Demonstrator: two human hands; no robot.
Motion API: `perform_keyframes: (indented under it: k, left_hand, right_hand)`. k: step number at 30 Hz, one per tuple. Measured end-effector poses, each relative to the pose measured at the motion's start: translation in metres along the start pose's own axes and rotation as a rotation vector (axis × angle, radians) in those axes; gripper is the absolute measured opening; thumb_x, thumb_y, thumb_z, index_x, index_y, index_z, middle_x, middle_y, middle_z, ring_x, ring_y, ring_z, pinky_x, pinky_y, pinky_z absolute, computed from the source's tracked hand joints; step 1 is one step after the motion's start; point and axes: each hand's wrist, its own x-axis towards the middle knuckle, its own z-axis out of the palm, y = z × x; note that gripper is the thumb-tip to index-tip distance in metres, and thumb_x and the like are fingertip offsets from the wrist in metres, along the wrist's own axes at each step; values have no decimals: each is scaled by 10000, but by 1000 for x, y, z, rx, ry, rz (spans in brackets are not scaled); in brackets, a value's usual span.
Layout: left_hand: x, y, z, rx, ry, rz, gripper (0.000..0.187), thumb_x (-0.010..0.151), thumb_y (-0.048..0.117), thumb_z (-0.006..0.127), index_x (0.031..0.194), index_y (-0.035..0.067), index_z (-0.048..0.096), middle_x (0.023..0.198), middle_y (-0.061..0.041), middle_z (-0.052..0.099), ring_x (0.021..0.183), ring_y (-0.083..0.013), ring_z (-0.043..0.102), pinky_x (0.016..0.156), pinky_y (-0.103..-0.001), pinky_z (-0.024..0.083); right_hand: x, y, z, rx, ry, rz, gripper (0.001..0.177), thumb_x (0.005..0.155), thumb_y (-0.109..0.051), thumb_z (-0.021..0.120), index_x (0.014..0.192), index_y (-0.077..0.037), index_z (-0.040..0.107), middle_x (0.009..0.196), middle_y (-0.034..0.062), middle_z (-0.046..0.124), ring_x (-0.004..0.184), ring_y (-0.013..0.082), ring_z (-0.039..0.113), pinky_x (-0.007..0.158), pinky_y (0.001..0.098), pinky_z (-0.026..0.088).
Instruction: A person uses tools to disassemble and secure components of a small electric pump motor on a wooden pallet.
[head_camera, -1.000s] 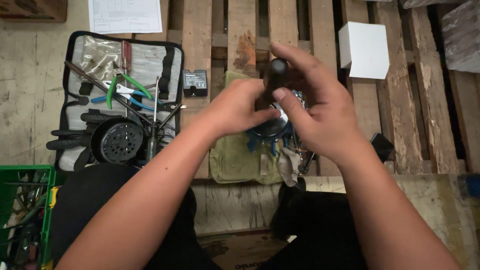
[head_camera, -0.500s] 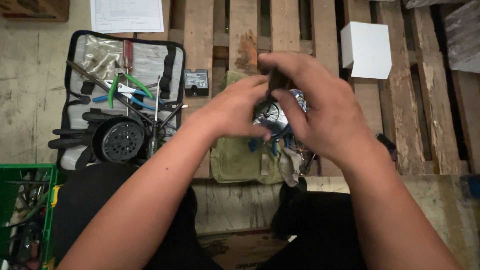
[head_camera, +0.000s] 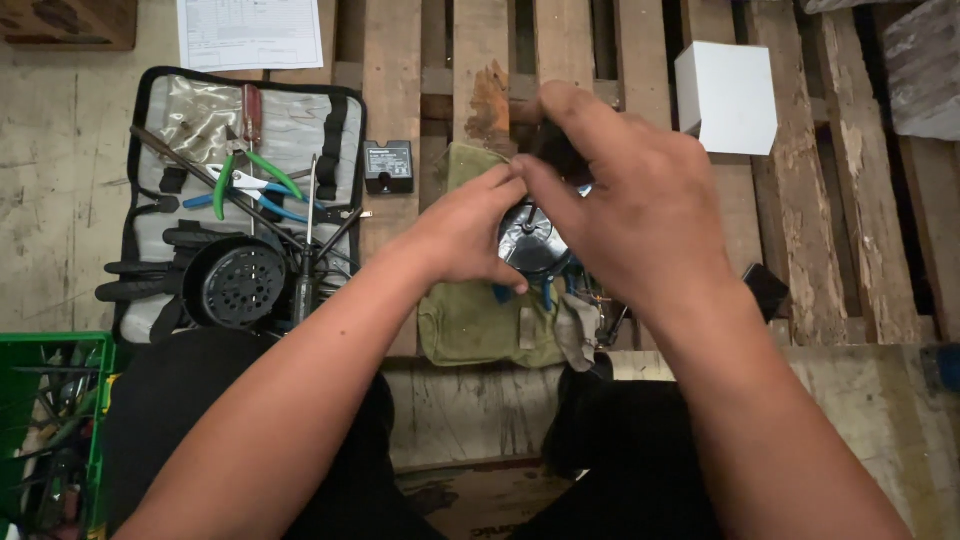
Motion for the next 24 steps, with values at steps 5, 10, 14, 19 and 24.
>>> perform_keyframes:
  k: [5, 10, 14, 19, 24]
  left_hand:
    - [-1, 2, -1, -25, 19, 7, 1175, 517, 349, 1044, 1494, 92, 443, 1528, -103, 433, 1345, -345, 488, 1002, -480, 491]
    - [-2, 5, -1, -50, 42, 28, 1146, 510, 328, 1054, 1473, 79, 485, 1544, -170, 420, 1386, -388, 426, 1016, -520, 486]
    - [-1, 12, -2, 45, 12, -47, 1154, 519, 390, 1033, 1488, 132, 462, 1421, -152, 494, 1280, -394, 488, 891, -543, 525]
    - [-2, 9, 7, 62, 29, -29, 1115, 527, 411, 1028, 1449, 74, 498, 1437, -165, 526, 1291, -400, 471, 878, -530, 528]
    - [0, -8, 12, 9, 64, -26, 968, 544, 421, 1014, 1357, 106, 594, 1314, -154, 589, 1213, -352, 501, 909, -451, 505]
  right_hand:
    - [10, 1, 5, 553, -156, -2, 99, 1019, -88, 606, 1074, -35, 543, 1070, 123, 618, 1020, 262, 614, 871, 359, 539]
    - [16, -11, 19, 792, -153, 104, 86, 1048, -116, 540, 1117, -86, 498, 1056, 54, 489, 924, 179, 508, 813, 303, 474]
    - [17, -38, 43, 570, 137, 283, 87, 1046, -95, 519, 1106, -81, 458, 1001, 70, 509, 912, 212, 541, 793, 338, 485]
    - [20, -39, 44, 512, 197, 301, 83, 1024, -50, 506, 1075, -76, 446, 949, 78, 498, 829, 225, 510, 735, 361, 450]
    - [19, -6, 27, 911, -263, 125, 175, 989, -281, 609, 933, -144, 514, 864, -30, 458, 789, 125, 450, 736, 280, 389]
